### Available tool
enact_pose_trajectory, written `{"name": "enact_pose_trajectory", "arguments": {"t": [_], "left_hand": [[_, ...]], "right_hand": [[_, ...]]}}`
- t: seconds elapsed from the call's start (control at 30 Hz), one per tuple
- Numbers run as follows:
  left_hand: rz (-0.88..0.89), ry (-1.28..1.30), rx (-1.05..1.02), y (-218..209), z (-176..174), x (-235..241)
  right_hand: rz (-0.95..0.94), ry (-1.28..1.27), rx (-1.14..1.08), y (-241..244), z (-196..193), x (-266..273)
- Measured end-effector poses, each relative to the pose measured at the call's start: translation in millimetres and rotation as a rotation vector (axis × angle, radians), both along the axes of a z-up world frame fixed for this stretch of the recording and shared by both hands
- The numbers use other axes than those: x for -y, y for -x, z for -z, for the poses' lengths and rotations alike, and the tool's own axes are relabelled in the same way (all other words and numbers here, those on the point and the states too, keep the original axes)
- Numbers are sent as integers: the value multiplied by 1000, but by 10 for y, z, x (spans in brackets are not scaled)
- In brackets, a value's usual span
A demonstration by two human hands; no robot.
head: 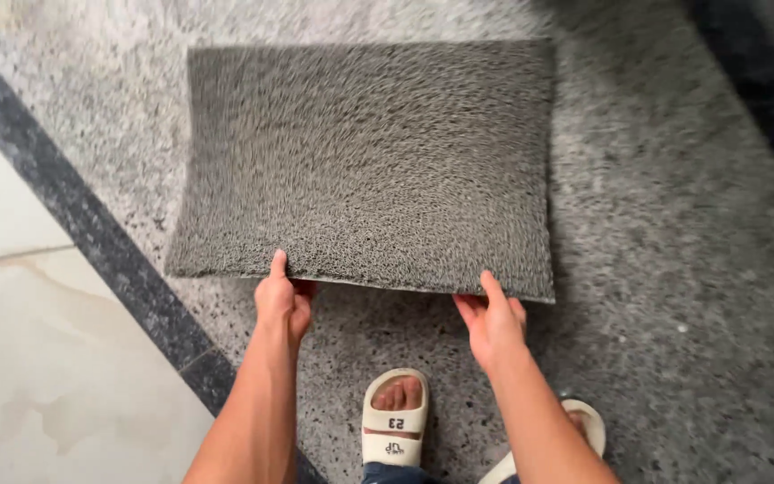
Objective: The person mops a floor area by dipping a mop into a bucket, wringing it out by hand, then wiping the floor with the mop, repositioning a mat as needed.
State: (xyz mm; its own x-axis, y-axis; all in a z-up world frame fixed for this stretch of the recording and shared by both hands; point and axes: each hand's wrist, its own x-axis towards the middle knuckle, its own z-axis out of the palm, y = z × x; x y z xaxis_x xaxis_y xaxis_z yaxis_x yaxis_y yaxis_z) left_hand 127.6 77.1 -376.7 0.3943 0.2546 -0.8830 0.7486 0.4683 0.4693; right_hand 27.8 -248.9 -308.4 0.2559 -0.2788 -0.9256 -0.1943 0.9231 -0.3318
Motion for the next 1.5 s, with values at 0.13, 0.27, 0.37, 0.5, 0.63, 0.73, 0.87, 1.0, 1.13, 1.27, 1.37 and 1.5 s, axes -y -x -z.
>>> {"name": "enact_pose_trajectory", "arguments": {"t": [0.13, 0.27, 0.37, 0.5, 0.63, 0.73, 0.87, 1.0, 1.13, 1.27, 1.37, 1.5], "left_hand": [[-37, -79, 185, -271, -932, 613], [96, -357, 177, 15, -1815, 992], [204, -314, 331, 403, -2394, 1284], [413, -229, 416, 996, -2690, 1685], [505, -112, 475, 1469, -2592, 2380], [501, -14, 254, 1660, -3265, 3316], [597, 40, 7, 1906, -4019, 4641], [702, 220, 66, 1860, -3921, 5467], [826, 305, 61, 1750, -3568, 6168], [928, 430, 108, 1426, -3041, 7111], [879, 369, 84, 1350, -2291, 7460], [984, 471, 151, 1279, -1437, 7701]], "right_hand": [[-70, 245, 108, -337, -760, 330], [-239, 506, 32, 207, -1241, 638], [-166, 473, -28, 807, -1856, 877], [21, 252, -303, 1829, -2434, 1279], [384, 221, -365, 2984, -2411, 1666], [634, 253, -415, 3678, -2387, 1893], [856, 293, -426, 4271, -2781, 2419], [865, 360, -236, 4623, -2291, 2951], [947, 531, 130, 4379, -2397, 3751], [984, 391, -184, 3534, -2911, 4642], [967, 502, -77, 3687, -1963, 4915], [1013, 435, -30, 3795, -949, 5153]]}}
